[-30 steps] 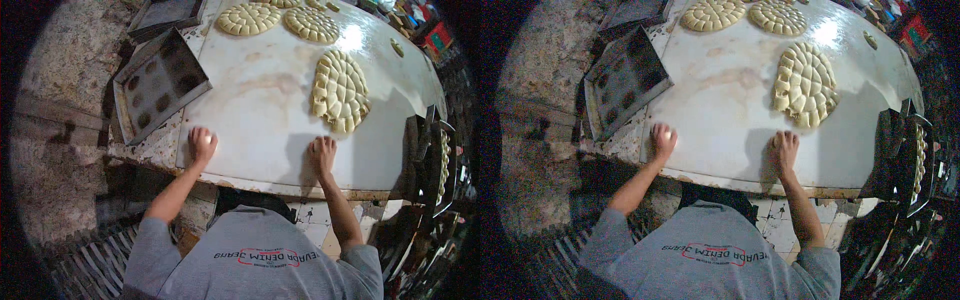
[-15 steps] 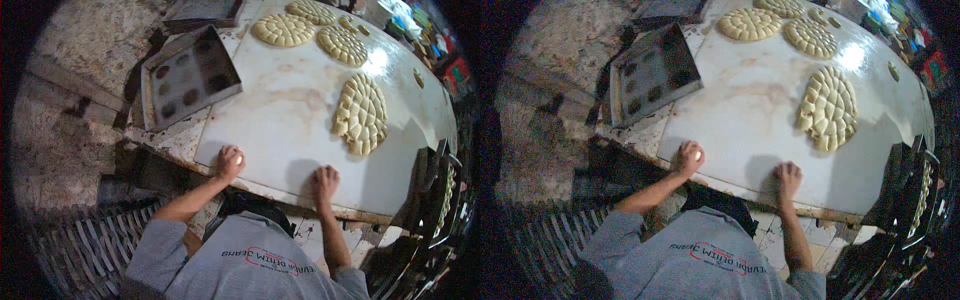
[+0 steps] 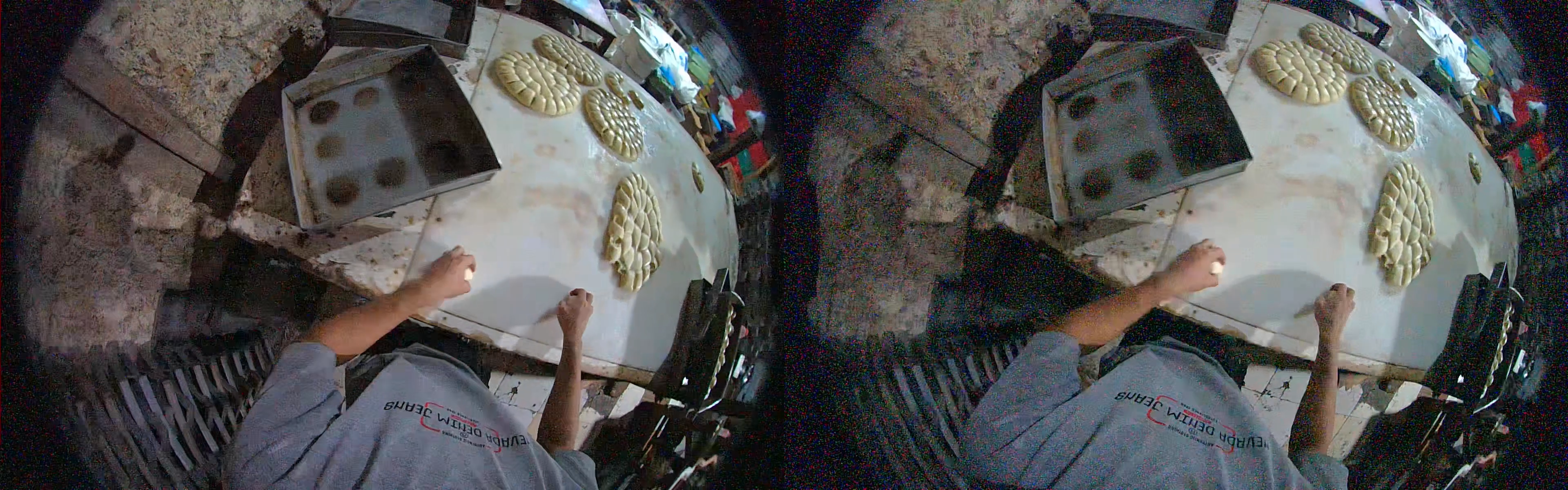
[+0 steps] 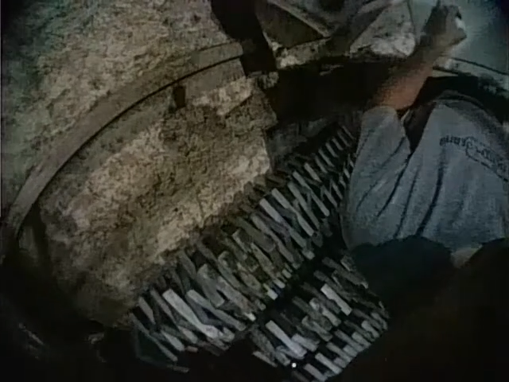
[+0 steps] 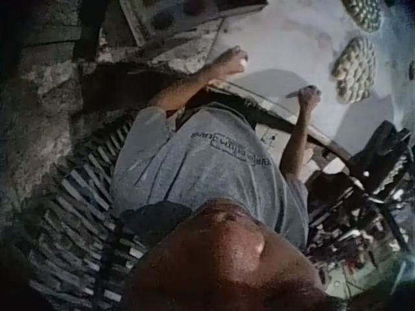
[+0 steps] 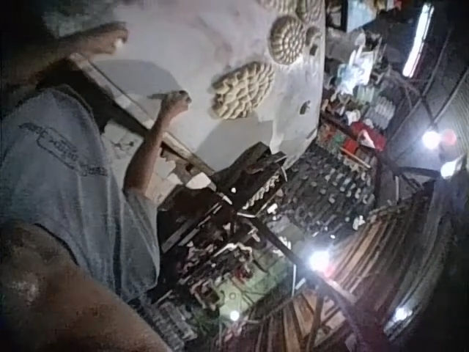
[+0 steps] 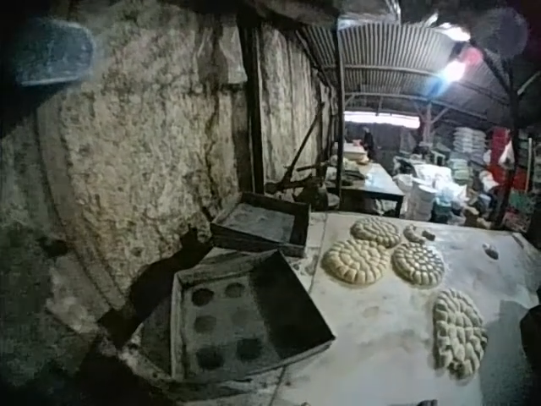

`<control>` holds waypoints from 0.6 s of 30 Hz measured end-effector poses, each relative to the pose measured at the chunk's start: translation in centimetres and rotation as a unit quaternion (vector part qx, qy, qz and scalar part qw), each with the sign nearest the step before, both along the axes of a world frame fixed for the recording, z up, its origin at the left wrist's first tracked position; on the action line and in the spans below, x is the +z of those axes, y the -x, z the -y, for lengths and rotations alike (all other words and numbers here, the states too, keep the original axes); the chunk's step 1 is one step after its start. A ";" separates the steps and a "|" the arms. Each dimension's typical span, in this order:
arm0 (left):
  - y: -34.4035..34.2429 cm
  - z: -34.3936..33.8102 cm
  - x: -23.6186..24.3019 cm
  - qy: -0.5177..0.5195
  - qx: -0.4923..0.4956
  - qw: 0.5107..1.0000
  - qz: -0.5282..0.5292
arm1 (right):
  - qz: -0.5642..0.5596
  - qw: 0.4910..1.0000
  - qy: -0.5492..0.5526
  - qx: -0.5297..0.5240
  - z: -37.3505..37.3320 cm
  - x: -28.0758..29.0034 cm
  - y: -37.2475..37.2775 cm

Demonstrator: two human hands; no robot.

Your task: Shape dough into small balls and place them in a tray.

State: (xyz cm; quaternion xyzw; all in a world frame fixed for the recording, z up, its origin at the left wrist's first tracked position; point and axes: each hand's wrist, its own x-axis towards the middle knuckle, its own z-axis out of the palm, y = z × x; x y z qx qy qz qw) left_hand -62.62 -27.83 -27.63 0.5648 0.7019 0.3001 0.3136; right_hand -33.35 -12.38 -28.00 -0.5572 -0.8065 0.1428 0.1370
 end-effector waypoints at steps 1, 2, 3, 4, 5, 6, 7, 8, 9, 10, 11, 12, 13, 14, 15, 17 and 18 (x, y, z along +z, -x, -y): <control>2.5 1.1 1.8 0.009 -0.013 0.999 0.050 | -0.082 0.992 0.091 0.018 0.9 1.3 0.9; 5.5 1.6 4.1 0.015 -0.036 0.994 0.099 | -0.004 0.995 0.059 0.077 0.9 0.1 1.2; 8.8 3.2 4.9 -0.017 0.046 0.992 0.118 | -0.182 0.908 0.378 -0.023 2.3 2.5 5.3; 11.8 4.2 5.4 -0.050 0.117 0.982 0.140 | -0.205 0.894 0.398 0.023 3.5 4.4 9.0; 14.6 4.9 6.5 -0.105 0.153 0.980 0.070 | -0.264 0.880 0.387 0.077 4.9 6.1 12.9; 17.6 5.7 7.5 -0.161 0.191 0.968 -0.005 | -0.301 0.875 0.346 0.154 5.5 6.4 16.6; 21.0 7.0 6.7 -0.064 0.220 0.973 0.035 | -0.295 0.874 0.333 0.194 7.4 10.9 21.9; 23.0 7.3 6.6 -0.019 0.208 0.978 -0.012 | -0.359 0.861 0.287 0.218 8.5 11.9 25.8; 24.4 7.2 6.2 0.022 0.194 0.979 -0.059 | -0.419 0.844 0.235 0.240 9.0 12.8 29.2; 25.9 8.1 3.4 0.057 0.184 0.979 -0.071 | -0.453 0.835 0.179 0.257 9.9 14.1 33.2; 26.7 8.7 0.9 0.092 0.168 0.978 -0.079 | -0.484 0.825 0.120 0.266 10.8 15.2 36.4; 24.1 8.2 2.8 -0.003 0.151 0.967 -0.206 | -0.464 0.852 0.004 0.241 10.2 15.0 38.1; 23.7 9.3 3.2 -0.009 0.154 0.965 -0.210 | -0.449 0.857 -0.100 0.232 10.6 15.2 40.3; 23.4 9.7 3.3 -0.115 0.253 0.954 0.114 | -0.460 0.858 -0.062 0.220 11.2 14.6 41.7; 22.6 9.8 3.3 -0.196 0.314 0.824 0.430 | -0.468 0.860 -0.024 0.201 11.1 13.1 42.3; 19.4 9.8 6.6 -0.157 0.245 0.889 0.355 | -0.355 0.907 -0.083 0.211 9.3 7.8 40.6; 17.7 10.3 7.0 -0.154 0.150 0.852 0.478 | -0.240 0.934 -0.122 0.234 9.1 6.0 39.5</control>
